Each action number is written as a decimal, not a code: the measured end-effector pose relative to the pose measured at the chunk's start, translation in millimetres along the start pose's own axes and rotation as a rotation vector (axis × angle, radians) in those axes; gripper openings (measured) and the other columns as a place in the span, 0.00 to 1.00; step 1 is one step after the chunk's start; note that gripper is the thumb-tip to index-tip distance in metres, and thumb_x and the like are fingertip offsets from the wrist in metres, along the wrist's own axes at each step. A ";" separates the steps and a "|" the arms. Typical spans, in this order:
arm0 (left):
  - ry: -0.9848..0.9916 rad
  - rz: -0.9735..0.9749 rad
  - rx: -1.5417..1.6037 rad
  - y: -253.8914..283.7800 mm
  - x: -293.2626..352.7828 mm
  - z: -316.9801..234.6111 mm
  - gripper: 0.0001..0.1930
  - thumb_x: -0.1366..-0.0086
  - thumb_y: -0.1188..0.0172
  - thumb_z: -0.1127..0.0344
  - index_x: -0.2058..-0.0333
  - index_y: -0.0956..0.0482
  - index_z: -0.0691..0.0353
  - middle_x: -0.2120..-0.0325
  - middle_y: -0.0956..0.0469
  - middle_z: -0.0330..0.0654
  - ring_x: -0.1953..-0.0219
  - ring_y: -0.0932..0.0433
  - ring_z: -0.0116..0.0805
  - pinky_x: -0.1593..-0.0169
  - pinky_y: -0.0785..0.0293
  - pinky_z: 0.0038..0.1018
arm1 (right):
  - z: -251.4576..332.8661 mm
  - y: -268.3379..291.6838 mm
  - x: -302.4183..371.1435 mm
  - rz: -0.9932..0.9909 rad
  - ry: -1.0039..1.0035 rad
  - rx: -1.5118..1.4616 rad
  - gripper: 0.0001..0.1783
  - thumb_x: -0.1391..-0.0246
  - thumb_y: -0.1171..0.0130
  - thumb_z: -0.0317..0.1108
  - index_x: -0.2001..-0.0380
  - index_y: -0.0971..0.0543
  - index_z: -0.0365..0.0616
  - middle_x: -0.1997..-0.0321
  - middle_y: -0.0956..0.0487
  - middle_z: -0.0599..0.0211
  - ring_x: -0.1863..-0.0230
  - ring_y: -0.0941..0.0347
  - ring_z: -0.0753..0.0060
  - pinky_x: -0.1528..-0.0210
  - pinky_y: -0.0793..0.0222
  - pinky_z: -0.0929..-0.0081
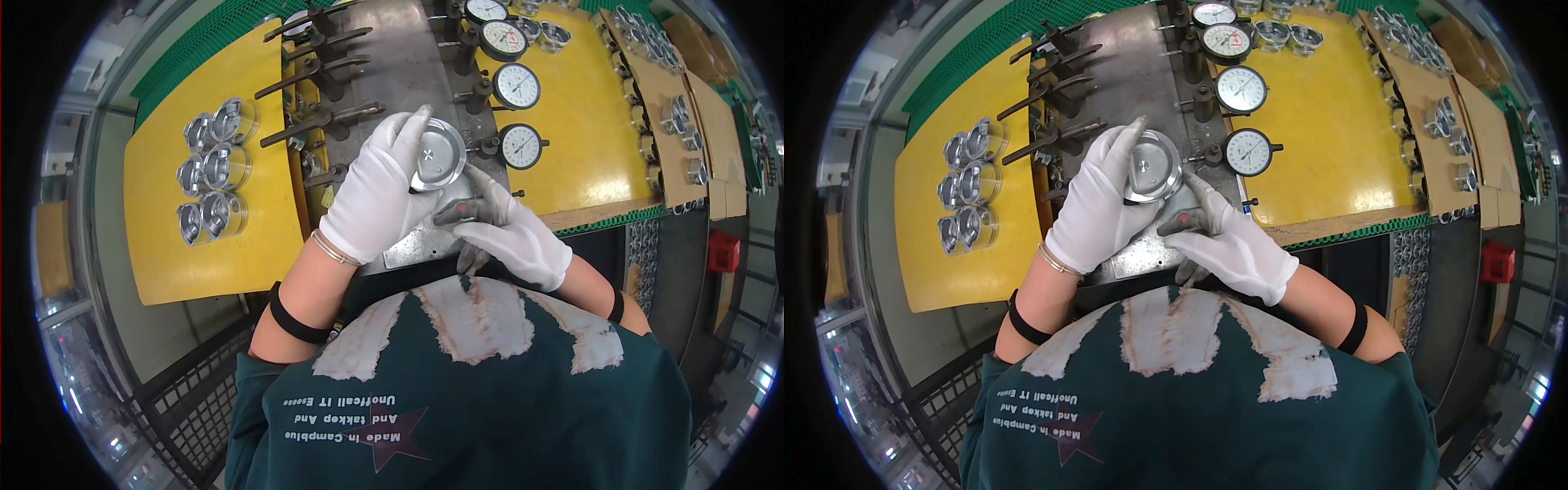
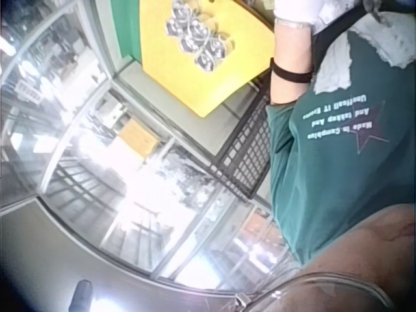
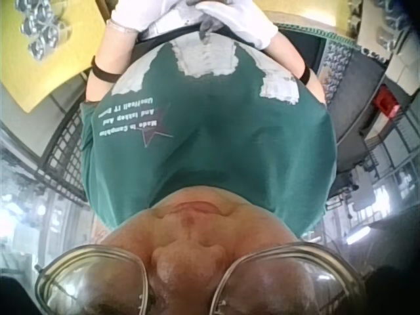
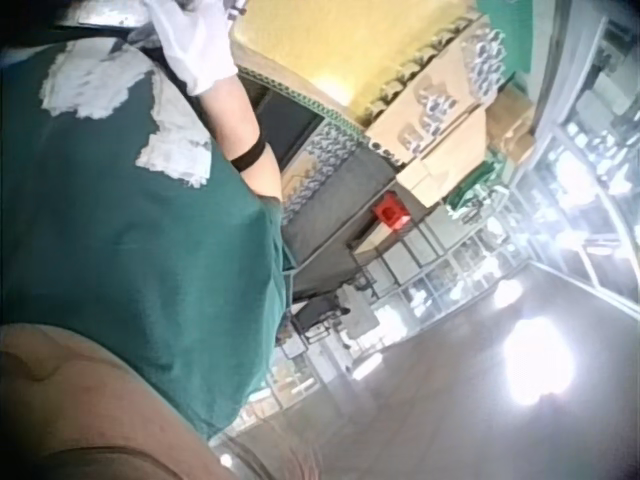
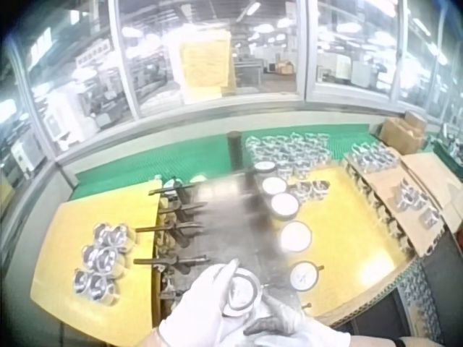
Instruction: Inspecting and organizing metal pistons on a quality control station and moving them to a storage container.
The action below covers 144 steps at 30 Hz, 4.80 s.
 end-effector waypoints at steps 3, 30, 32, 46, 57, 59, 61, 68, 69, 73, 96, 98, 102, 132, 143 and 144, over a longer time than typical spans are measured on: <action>-0.009 -0.007 0.027 1.6 -2.8 0.5 0.45 0.54 0.28 0.69 0.37 0.40 0.63 0.47 0.32 0.57 0.45 0.30 0.57 0.44 0.31 0.42 | -4.6 -1.8 -2.5 0.027 -0.022 -0.076 0.48 0.39 0.44 0.28 0.27 0.64 0.46 0.49 0.28 0.53 0.71 0.21 0.72 0.70 0.22 0.77; 0.178 0.189 0.455 20.1 15.7 -34.8 0.30 0.45 0.41 0.74 0.41 0.34 0.71 0.51 0.26 0.56 0.49 0.23 0.43 0.46 0.29 0.32 | 50.8 15.7 10.3 -0.059 0.370 0.160 0.34 0.44 0.43 0.27 0.36 0.41 0.32 0.41 0.29 0.55 0.44 0.29 0.69 0.42 0.32 0.73; 0.299 0.143 0.647 28.5 27.6 -30.0 0.31 0.46 0.43 0.76 0.41 0.35 0.71 0.52 0.26 0.55 0.54 0.21 0.37 0.49 0.26 0.31 | 71.1 39.3 18.5 -0.139 0.368 0.170 0.27 0.42 0.48 0.28 0.40 0.36 0.32 0.45 0.26 0.57 0.51 0.26 0.73 0.51 0.28 0.77; 0.916 -0.195 -0.756 139.5 172.6 123.1 0.36 0.40 0.39 0.72 0.34 0.42 0.65 0.40 0.33 0.57 0.37 0.35 0.56 0.36 0.36 0.40 | 50.9 449.6 -89.7 -1.082 0.156 0.091 0.22 0.39 0.52 0.29 0.44 0.38 0.32 0.55 0.22 0.46 0.67 0.17 0.54 0.70 0.16 0.67; 0.916 -0.128 -0.832 131.7 176.6 128.1 0.36 0.43 0.40 0.79 0.35 0.39 0.57 0.50 0.24 0.51 0.46 0.28 0.53 0.43 0.30 0.41 | 52.1 549.7 -167.5 -0.998 0.220 0.304 0.27 0.36 0.49 0.33 0.37 0.38 0.35 0.49 0.23 0.50 0.64 0.18 0.60 0.66 0.19 0.70; 0.966 -0.107 -0.879 131.9 181.3 117.2 0.35 0.42 0.39 0.78 0.35 0.38 0.57 0.55 0.22 0.51 0.51 0.23 0.52 0.48 0.27 0.37 | 62.7 501.4 -134.0 -0.964 0.265 0.155 0.35 0.38 0.48 0.32 0.31 0.48 0.41 0.39 0.31 0.49 0.63 0.18 0.57 0.65 0.19 0.71; 0.871 -0.254 -0.722 134.8 185.7 110.0 0.33 0.41 0.39 0.77 0.36 0.37 0.58 0.56 0.21 0.50 0.54 0.21 0.48 0.50 0.25 0.34 | 74.5 486.1 -106.0 -0.994 0.423 0.164 0.37 0.41 0.45 0.32 0.31 0.45 0.42 0.39 0.30 0.56 0.60 0.20 0.63 0.63 0.21 0.71; 0.960 -0.677 0.467 137.2 136.4 29.2 0.24 0.35 0.47 0.75 0.40 0.33 0.70 0.59 0.19 0.46 0.60 0.22 0.26 0.53 0.28 0.20 | 138.8 209.3 3.8 -0.661 0.813 0.281 0.24 0.35 0.51 0.30 0.38 0.36 0.34 0.46 0.24 0.55 0.60 0.22 0.71 0.57 0.25 0.77; 0.913 -0.665 0.585 130.3 125.3 19.7 0.24 0.36 0.47 0.75 0.40 0.33 0.69 0.59 0.20 0.45 0.61 0.22 0.25 0.56 0.28 0.19 | 137.0 162.3 3.9 -0.544 0.802 0.330 0.22 0.35 0.50 0.30 0.40 0.33 0.34 0.46 0.23 0.55 0.61 0.22 0.71 0.58 0.25 0.77; 0.838 -0.454 1.184 79.0 90.7 -6.5 0.29 0.40 0.44 0.72 0.39 0.35 0.68 0.61 0.19 0.44 0.69 0.25 0.22 0.68 0.33 0.14 | 89.5 -18.0 -8.9 0.204 0.541 0.648 0.45 0.56 0.29 0.31 0.35 0.38 0.35 0.41 0.28 0.47 0.54 0.20 0.61 0.51 0.24 0.71; -0.022 0.017 0.005 1.8 0.3 -6.4 0.43 0.51 0.27 0.65 0.38 0.38 0.62 0.46 0.33 0.57 0.45 0.30 0.57 0.43 0.30 0.41 | 1.4 -2.6 -0.9 0.071 -0.023 -0.047 0.48 0.39 0.43 0.29 0.27 0.63 0.44 0.49 0.27 0.55 0.65 0.23 0.74 0.67 0.22 0.76; 0.012 -0.011 0.043 2.6 -1.6 -1.1 0.43 0.52 0.27 0.66 0.38 0.38 0.61 0.45 0.33 0.56 0.44 0.30 0.57 0.42 0.31 0.40 | 2.8 -3.8 -1.1 0.062 -0.012 -0.030 0.48 0.39 0.44 0.29 0.27 0.64 0.44 0.49 0.27 0.54 0.66 0.23 0.75 0.68 0.21 0.78; 0.020 -0.018 0.075 3.0 -5.0 0.6 0.43 0.53 0.27 0.67 0.38 0.38 0.61 0.45 0.32 0.55 0.44 0.30 0.57 0.42 0.31 0.40 | 0.6 -0.7 -3.4 0.052 -0.004 0.024 0.48 0.39 0.44 0.29 0.27 0.66 0.46 0.48 0.28 0.53 0.66 0.22 0.74 0.68 0.21 0.79; 0.772 -0.343 -0.857 170.1 162.5 144.3 0.34 0.38 0.37 0.69 0.36 0.41 0.71 0.42 0.31 0.59 0.42 0.31 0.56 0.38 0.34 0.40 | 48.3 363.3 -34.2 -0.978 0.336 -0.036 0.18 0.36 0.49 0.41 0.49 0.29 0.41 0.62 0.20 0.58 0.76 0.22 0.66 0.77 0.22 0.72; 1.005 -0.112 -0.990 168.1 216.0 169.8 0.32 0.38 0.41 0.74 0.35 0.38 0.49 0.52 0.24 0.56 0.58 0.21 0.53 0.53 0.24 0.39 | 16.6 547.3 -106.2 -1.153 -0.108 0.597 0.26 0.37 0.53 0.45 0.50 0.26 0.31 0.52 0.21 0.47 0.55 0.21 0.55 0.57 0.25 0.66; 1.005 -0.112 -0.993 168.5 214.9 165.0 0.32 0.38 0.41 0.74 0.35 0.38 0.49 0.52 0.24 0.56 0.58 0.21 0.53 0.53 0.24 0.39 | 26.3 536.8 -95.1 -1.193 -0.179 0.816 0.31 0.38 0.56 0.48 0.49 0.26 0.27 0.47 0.22 0.42 0.46 0.24 0.52 0.45 0.32 0.65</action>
Point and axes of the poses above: each hand's wrist, its own x-axis away from the middle knuckle, its own y-axis out of the back of the hand, z = x × y, the point moved 9 cm from there along -x, towards the middle knuckle
